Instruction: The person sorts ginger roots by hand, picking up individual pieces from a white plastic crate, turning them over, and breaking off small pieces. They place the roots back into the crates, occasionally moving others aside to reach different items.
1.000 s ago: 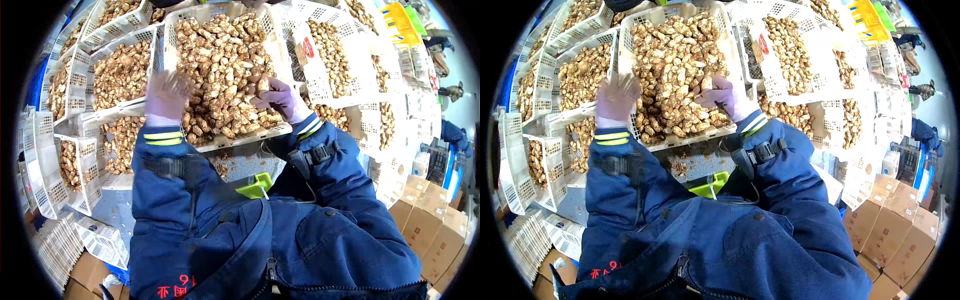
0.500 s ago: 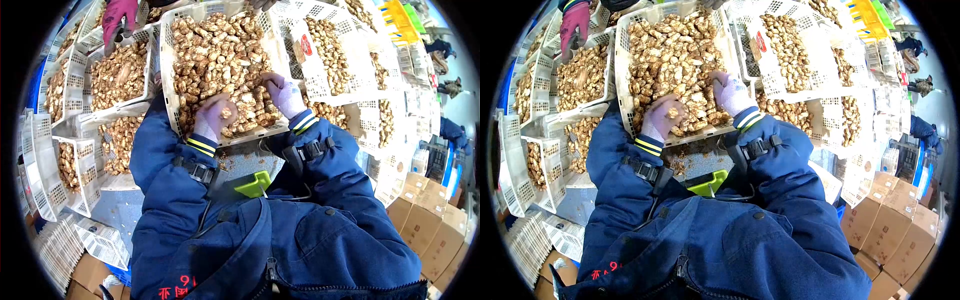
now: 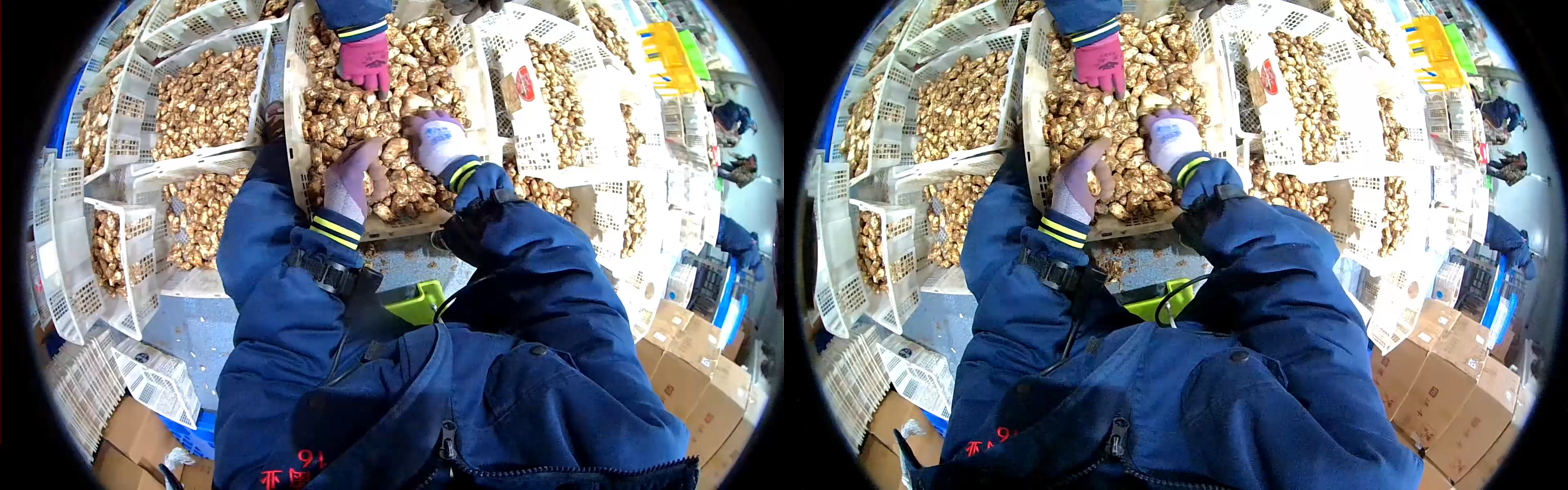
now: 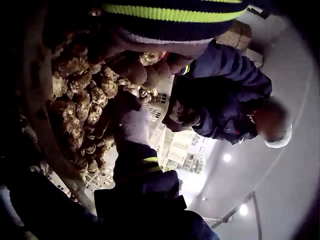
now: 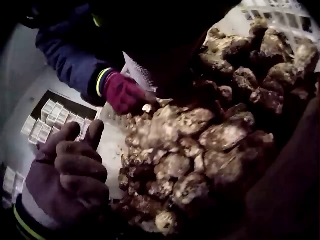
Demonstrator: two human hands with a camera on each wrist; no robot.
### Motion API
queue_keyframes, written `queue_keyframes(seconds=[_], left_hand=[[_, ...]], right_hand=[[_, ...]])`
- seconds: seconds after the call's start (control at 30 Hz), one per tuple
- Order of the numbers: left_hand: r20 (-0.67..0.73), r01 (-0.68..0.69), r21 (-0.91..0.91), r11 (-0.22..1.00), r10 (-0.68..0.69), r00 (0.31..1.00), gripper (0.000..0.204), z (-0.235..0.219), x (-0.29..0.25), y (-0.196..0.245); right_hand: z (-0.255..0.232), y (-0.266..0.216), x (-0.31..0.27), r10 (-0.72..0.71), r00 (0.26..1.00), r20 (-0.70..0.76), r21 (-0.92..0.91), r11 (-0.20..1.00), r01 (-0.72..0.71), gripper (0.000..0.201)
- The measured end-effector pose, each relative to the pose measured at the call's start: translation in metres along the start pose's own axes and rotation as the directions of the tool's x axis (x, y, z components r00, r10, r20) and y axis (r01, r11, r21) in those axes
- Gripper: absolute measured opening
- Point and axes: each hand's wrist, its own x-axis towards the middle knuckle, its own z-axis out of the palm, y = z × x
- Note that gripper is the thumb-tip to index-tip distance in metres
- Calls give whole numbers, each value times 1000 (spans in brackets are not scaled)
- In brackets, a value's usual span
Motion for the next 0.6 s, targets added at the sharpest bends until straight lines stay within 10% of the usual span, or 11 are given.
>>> queue_keyframes(seconds=[0.1, 0.23, 0.3, 0.5, 0.6], left_hand=[[-9, 330, -37, 943, -330, 944, 43, 7, 2, 5], [-10, 434, 6, 901, -434, 901, 51, 25, -4, 27], [44, 379, -2, 926, -378, 925, 51, 20, -1, 18], [66, -106, 321, 941, 89, 994, 32, -4, 2, -18], [-164, 320, -213, 923, -357, 920, 27, 9, 4, 10]], right_hand=[[-18, 17, -10, 183, 975, 129, 68, 979, -193, 31], [-40, 12, -23, 160, 983, 95, 721, 670, -178, 36], [-60, -5, -32, -85, 991, 106, 690, 724, -12, 36], [-41, 20, 12, 128, 992, -24, 458, 883, -103, 36], [-17, 15, 41, -301, 942, -147, 205, 923, 326, 44]])
